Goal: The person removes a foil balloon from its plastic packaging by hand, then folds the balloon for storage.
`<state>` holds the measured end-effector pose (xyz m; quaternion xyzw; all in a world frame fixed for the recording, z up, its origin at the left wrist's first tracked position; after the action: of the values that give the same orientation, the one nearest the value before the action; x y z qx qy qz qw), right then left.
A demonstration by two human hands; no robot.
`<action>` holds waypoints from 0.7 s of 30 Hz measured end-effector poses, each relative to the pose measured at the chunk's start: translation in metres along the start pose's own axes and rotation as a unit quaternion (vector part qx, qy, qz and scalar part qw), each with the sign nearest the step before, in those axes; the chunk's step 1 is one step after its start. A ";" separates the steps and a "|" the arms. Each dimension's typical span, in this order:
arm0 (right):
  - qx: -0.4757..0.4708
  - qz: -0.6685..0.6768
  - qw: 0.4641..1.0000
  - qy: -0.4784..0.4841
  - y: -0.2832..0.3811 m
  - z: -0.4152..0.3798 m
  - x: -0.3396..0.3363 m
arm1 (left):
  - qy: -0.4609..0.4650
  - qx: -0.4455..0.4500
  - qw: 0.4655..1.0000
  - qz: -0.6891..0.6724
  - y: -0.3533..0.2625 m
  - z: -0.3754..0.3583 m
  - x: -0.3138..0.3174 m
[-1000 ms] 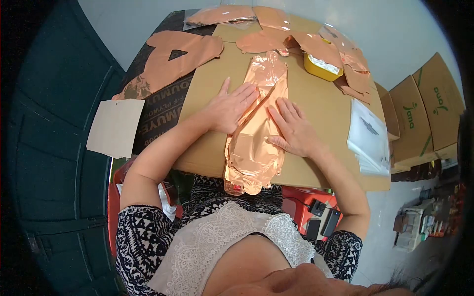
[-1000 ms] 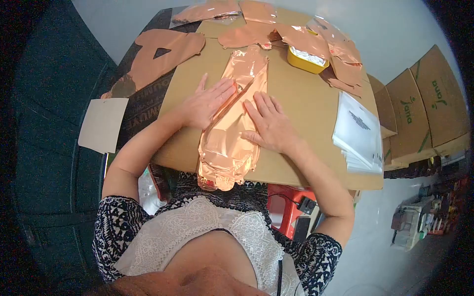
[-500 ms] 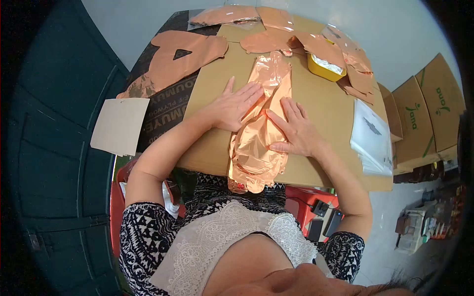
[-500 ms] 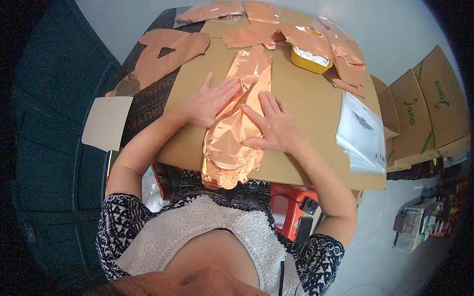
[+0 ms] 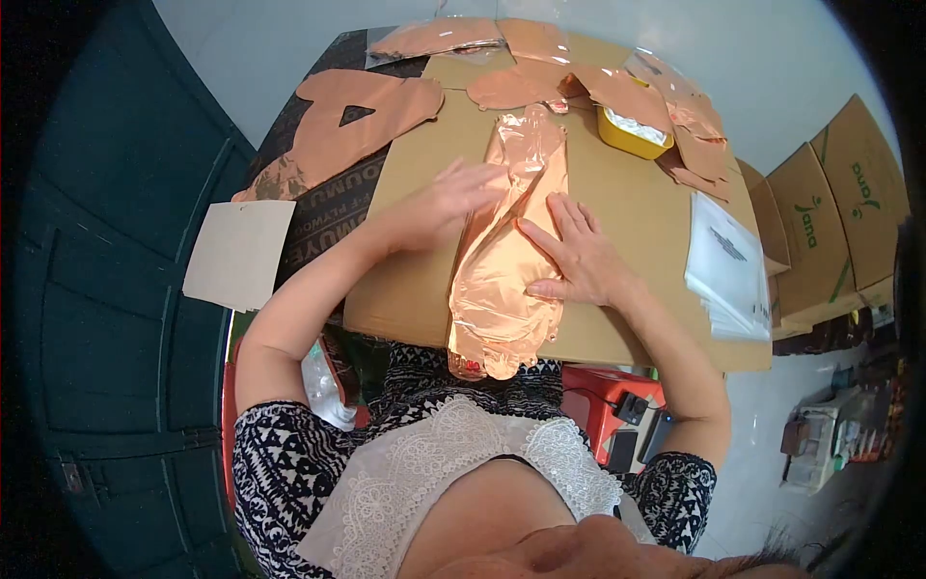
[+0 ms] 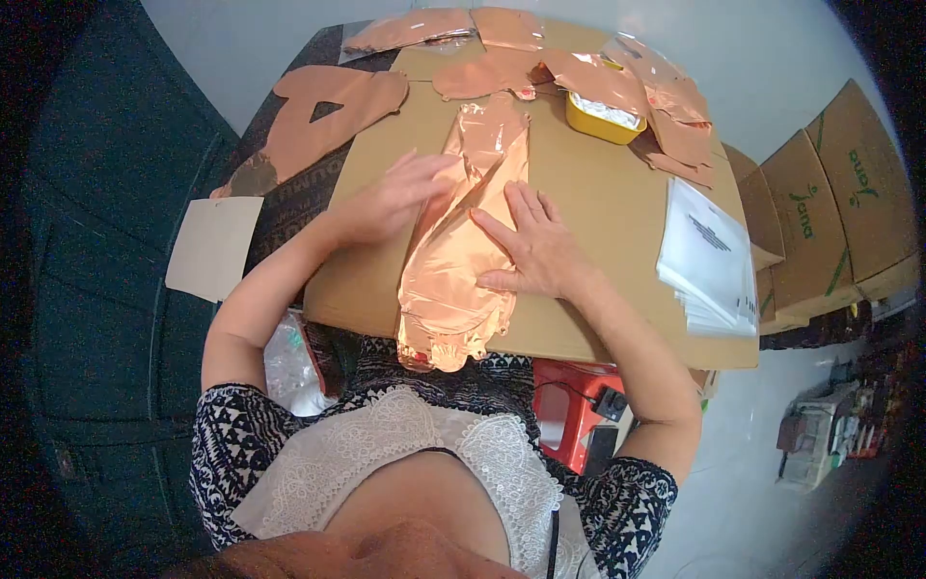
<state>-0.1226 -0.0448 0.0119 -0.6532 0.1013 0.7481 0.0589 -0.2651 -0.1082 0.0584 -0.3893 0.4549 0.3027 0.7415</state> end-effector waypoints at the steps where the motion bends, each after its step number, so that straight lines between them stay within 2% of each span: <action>1: -0.001 0.000 1.000 0.003 0.000 0.000 0.001 | 0.016 0.022 0.999 0.025 -0.012 -0.002 0.000; 5: 0.002 0.000 1.000 0.015 -0.002 0.000 0.003 | 0.081 0.075 0.986 0.126 -0.043 -0.015 0.016; 9: 0.008 -0.006 1.000 0.027 -0.003 0.000 0.005 | 0.093 0.054 0.981 0.165 -0.036 -0.029 0.027; 15: 0.009 0.047 0.999 0.023 -0.012 0.003 -0.004 | 0.097 0.017 0.989 0.114 -0.026 -0.034 0.034; 21: 0.077 0.066 0.994 0.026 -0.042 0.034 -0.013 | 0.117 -0.011 0.991 0.070 -0.025 -0.034 0.034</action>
<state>-0.1448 0.0042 0.0256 -0.6579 0.2030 0.7230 0.0569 -0.2461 -0.1467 0.0257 -0.3976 0.5610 0.3111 0.6561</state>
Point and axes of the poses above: each hand's wrist, its own z-axis towards the middle knuckle, its own x-axis out of the palm, y = z × x, the point moved 9 cm from there along z, towards the middle knuckle, and after that the axes turned 5 degrees about x, right-handed, at the moved point
